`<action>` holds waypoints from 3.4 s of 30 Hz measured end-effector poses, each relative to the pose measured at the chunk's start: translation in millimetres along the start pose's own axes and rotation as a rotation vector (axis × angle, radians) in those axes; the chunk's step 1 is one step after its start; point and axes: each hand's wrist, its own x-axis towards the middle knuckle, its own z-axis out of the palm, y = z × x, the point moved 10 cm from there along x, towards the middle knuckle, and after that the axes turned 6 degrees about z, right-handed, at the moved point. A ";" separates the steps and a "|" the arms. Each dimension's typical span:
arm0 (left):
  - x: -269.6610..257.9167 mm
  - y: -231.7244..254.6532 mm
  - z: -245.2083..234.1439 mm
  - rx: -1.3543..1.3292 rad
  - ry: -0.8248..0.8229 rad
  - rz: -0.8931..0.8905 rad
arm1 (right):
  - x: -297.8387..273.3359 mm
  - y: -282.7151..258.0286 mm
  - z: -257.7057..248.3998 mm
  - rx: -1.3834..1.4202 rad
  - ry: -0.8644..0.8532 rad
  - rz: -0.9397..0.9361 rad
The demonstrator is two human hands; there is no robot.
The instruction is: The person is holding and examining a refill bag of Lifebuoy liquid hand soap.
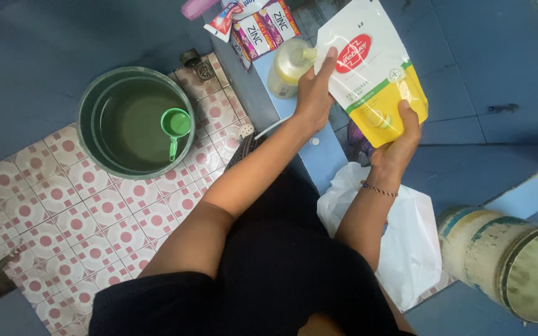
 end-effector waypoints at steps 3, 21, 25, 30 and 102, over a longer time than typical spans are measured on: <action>-8.8 10.6 1.9 0.144 0.056 -0.042 | 4.1 6.5 -7.8 -0.022 -0.016 0.000; -11.4 18.0 -8.2 0.351 0.101 0.032 | -6.2 42.1 -22.5 0.114 0.038 0.141; -11.4 14.4 -9.5 0.309 0.107 0.012 | -4.5 47.4 -31.2 0.102 0.074 0.162; -15.4 18.3 -3.1 0.313 0.083 0.034 | -5.8 44.1 -23.2 0.088 0.022 0.170; -167.1 340.2 -73.5 0.773 -0.154 0.531 | -142.7 82.4 301.0 0.164 -0.795 0.118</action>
